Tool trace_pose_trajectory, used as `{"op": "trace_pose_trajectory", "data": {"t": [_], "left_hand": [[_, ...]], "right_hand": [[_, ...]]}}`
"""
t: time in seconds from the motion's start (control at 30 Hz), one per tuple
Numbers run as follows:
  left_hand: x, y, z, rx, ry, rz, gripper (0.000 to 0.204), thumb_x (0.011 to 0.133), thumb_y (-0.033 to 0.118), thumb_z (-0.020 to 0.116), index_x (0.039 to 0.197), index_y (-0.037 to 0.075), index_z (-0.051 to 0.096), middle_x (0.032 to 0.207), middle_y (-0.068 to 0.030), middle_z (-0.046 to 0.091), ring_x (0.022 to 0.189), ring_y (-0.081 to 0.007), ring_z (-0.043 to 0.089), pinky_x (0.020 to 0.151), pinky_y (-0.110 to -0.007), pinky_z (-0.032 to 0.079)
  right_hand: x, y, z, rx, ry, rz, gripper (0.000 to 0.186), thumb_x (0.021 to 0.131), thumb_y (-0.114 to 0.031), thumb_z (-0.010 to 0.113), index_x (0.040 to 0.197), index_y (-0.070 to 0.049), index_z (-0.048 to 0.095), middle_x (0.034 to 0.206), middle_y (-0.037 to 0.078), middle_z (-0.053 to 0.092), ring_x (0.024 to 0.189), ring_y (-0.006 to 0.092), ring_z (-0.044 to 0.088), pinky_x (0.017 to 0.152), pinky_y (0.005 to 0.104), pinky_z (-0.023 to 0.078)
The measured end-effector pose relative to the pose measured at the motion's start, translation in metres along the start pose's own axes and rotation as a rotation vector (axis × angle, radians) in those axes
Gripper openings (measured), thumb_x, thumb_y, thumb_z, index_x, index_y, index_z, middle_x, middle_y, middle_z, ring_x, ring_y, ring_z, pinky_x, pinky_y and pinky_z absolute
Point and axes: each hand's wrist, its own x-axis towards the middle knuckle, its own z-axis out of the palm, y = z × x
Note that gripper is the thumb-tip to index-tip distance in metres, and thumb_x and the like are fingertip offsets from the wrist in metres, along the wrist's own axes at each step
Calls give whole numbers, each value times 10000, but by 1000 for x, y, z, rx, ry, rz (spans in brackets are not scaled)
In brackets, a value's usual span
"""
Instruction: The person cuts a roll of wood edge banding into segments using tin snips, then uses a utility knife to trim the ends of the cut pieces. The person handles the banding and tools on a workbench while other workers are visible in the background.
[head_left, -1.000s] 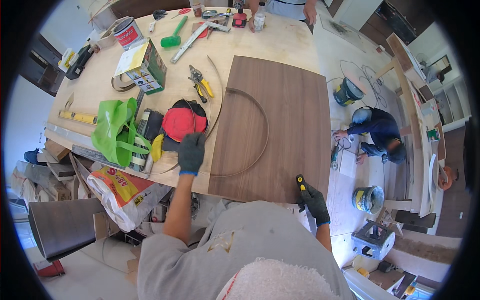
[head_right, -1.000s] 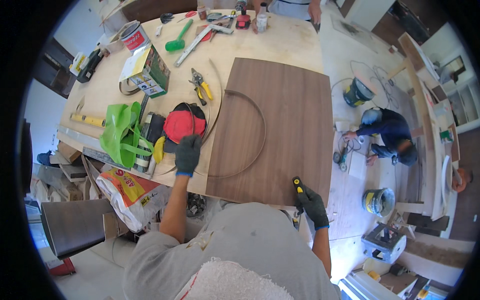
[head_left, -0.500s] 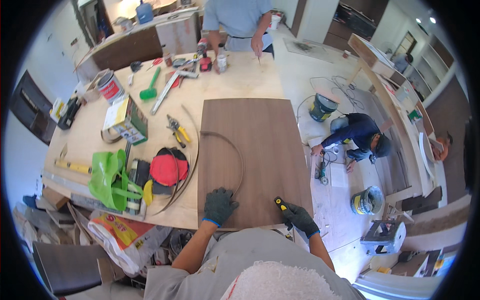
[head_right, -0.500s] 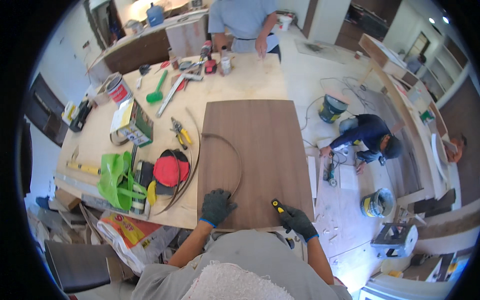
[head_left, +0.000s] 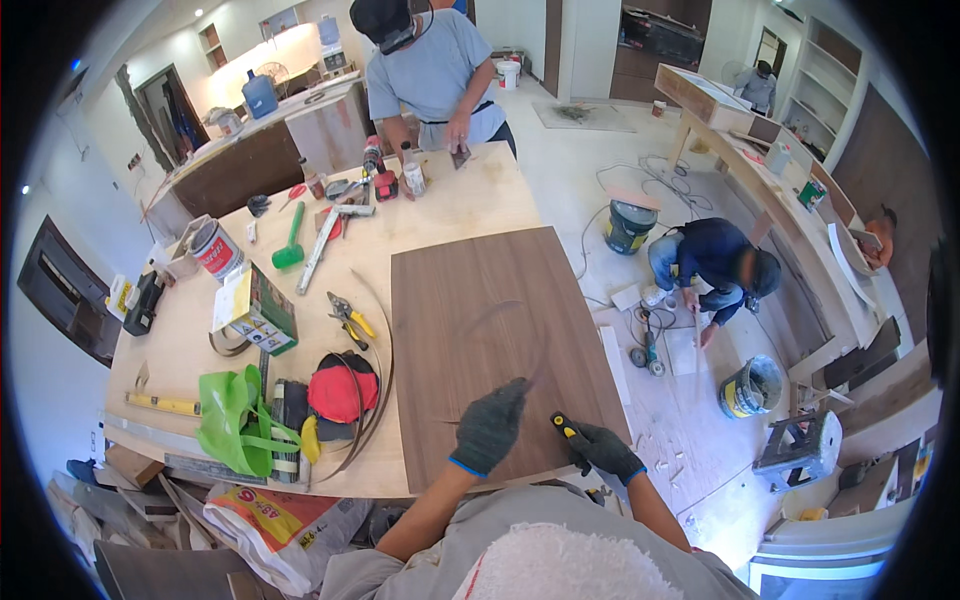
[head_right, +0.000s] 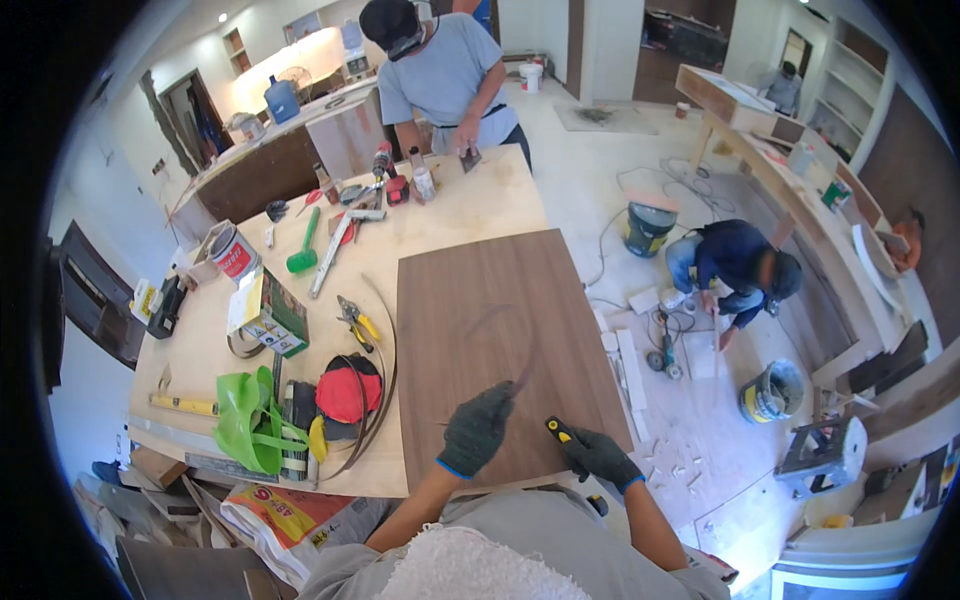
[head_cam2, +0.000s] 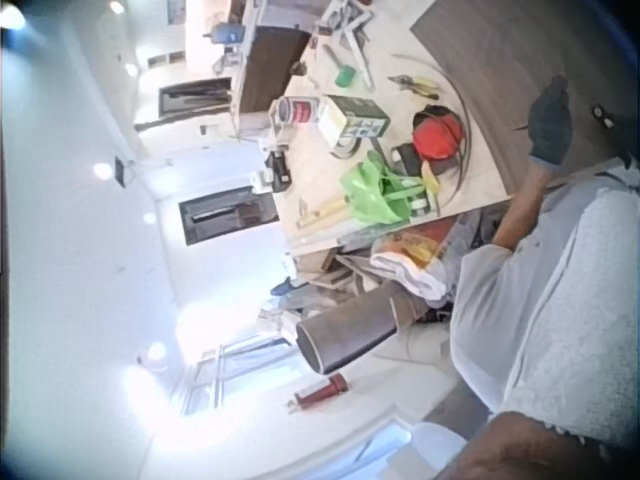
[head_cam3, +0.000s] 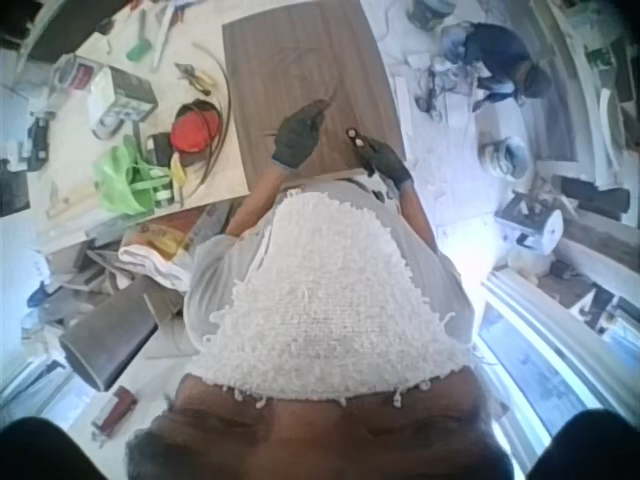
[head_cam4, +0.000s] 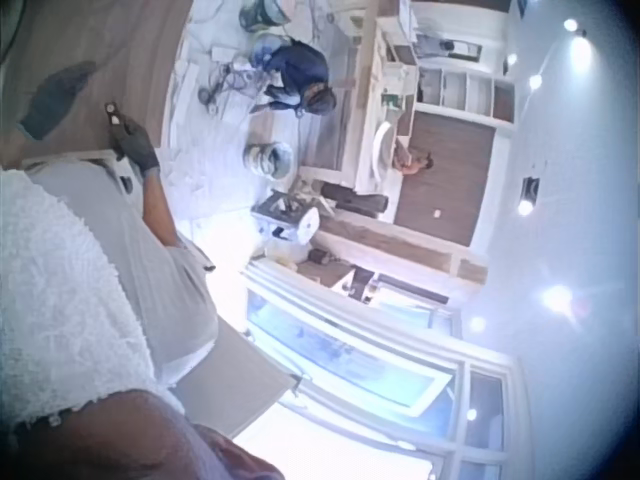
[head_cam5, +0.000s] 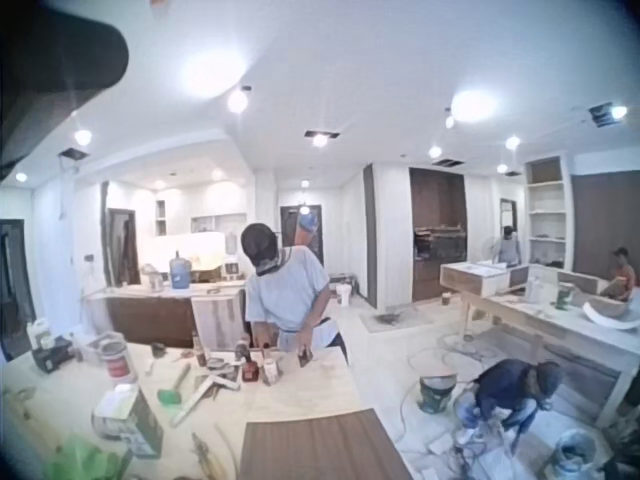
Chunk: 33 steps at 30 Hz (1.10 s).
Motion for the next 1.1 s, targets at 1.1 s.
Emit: {"op": "trace_pose_trajectory", "data": {"t": [1.1], "left_hand": [[9,26,27,-541,-560,-594,273,975,280,614,998,14,674,648,-56,603,526,-116,567,475,-282,468]], "right_hand": [[13,-18,-26,257,-262,-257,414,1011,-349,552,1257,-18,583,751,26,611,590,111,587,529,274,496]]}}
